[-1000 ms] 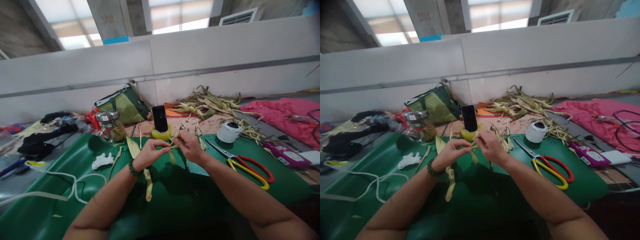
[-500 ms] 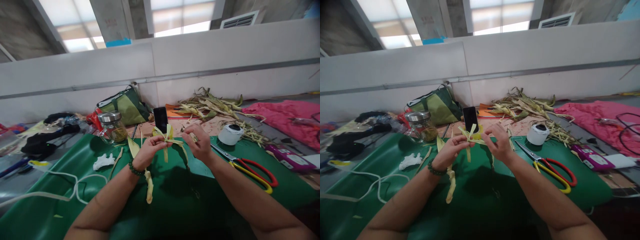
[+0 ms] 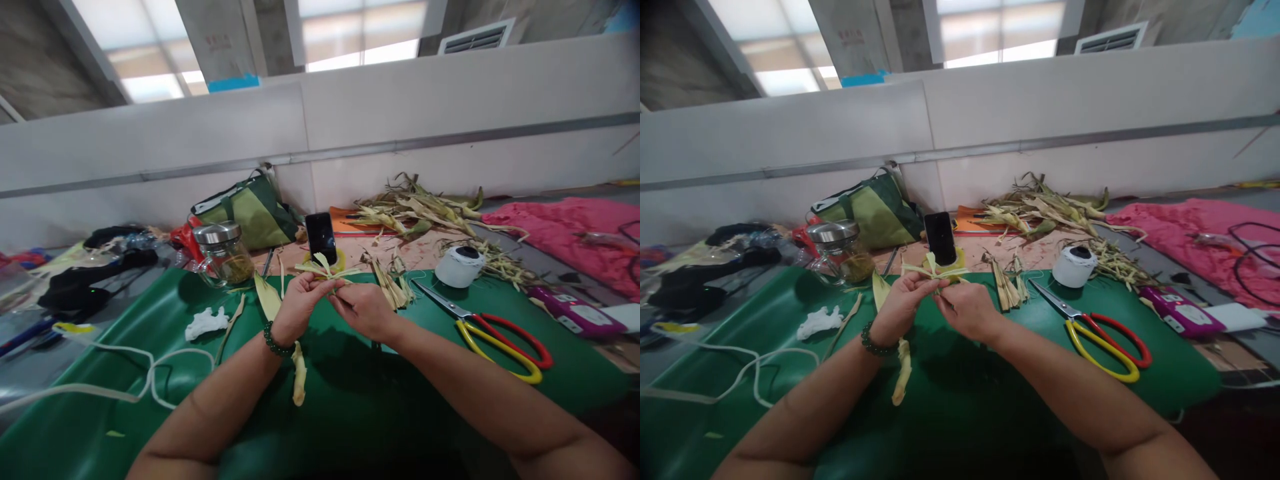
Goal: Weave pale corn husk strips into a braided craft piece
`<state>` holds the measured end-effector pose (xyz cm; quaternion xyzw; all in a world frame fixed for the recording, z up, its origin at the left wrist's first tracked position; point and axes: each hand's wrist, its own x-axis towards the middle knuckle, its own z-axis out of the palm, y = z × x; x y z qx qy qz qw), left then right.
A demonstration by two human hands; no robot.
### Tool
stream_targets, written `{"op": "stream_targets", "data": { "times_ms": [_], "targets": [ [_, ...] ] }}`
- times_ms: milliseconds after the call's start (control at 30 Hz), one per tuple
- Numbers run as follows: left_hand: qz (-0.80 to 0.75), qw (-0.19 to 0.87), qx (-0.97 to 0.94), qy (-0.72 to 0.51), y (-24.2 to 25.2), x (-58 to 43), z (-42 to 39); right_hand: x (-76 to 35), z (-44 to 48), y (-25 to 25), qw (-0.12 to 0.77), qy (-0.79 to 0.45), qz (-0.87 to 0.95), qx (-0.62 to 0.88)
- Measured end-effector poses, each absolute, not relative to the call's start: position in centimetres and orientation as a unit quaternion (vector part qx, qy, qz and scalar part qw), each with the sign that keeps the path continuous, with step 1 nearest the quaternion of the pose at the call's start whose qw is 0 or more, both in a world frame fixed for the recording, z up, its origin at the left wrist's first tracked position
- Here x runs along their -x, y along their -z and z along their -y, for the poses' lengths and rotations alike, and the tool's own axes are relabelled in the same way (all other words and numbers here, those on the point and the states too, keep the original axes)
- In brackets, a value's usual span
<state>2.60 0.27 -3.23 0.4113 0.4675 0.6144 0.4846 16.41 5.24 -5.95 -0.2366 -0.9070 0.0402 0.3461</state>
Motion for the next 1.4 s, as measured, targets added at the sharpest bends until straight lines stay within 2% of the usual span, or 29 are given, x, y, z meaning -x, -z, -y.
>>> {"op": "stream_targets", "data": {
  "times_ms": [267, 400, 500, 700, 767, 900, 1067, 1133, 1200, 1300, 1400],
  "targets": [
    [-0.481, 0.434, -0.422, -0.635, 3.0, -2.6, 0.0, -15.8, -3.9, 6.5, 0.385, 0.019, 0.905, 0.181],
    [-0.473, 0.432, -0.44, -0.629, 2.7, -2.3, 0.0, -15.8, -4.0, 6.4, 0.385, -0.022, 0.907, 0.171],
    [-0.456, 0.461, -0.44, -0.621, 2.6, -2.0, 0.0, -16.1, -4.5, 5.9, 0.376, -0.133, 0.895, 0.198],
    [-0.43, 0.45, -0.474, -0.623, 2.4, -2.1, 0.2, -15.8, -5.4, 5.1, 0.432, -0.495, 0.722, 0.215],
    [-0.434, 0.45, -0.485, -0.612, 2.5, -2.2, 0.3, -15.6, -5.6, 5.0, 0.437, -0.535, 0.694, 0.202],
    [-0.45, 0.457, -0.476, -0.602, 2.7, -1.7, -0.2, -16.8, -6.7, 4.1, 0.436, -0.459, 0.747, 0.201],
    [-0.483, 0.372, -0.381, -0.695, 2.5, 0.7, -1.5, -19.6, -8.0, 2.1, 0.308, -0.296, 0.886, 0.177],
    [-0.499, 0.412, -0.409, -0.644, 2.3, 1.2, -1.6, -20.2, -8.1, 1.7, 0.241, -0.252, 0.925, 0.151],
    [-0.533, 0.443, -0.482, -0.536, 2.2, 0.9, -1.4, -20.4, -8.0, 1.5, 0.208, -0.23, 0.941, 0.134],
    [-0.534, 0.448, -0.584, -0.417, 2.3, -0.3, -0.8, -20.4, -8.0, 1.7, 0.214, -0.21, 0.947, 0.117],
    [-0.516, 0.487, -0.58, -0.401, 2.5, -1.3, -0.5, -20.3, -8.5, 2.1, 0.253, -0.183, 0.944, 0.107]
  ]
}}
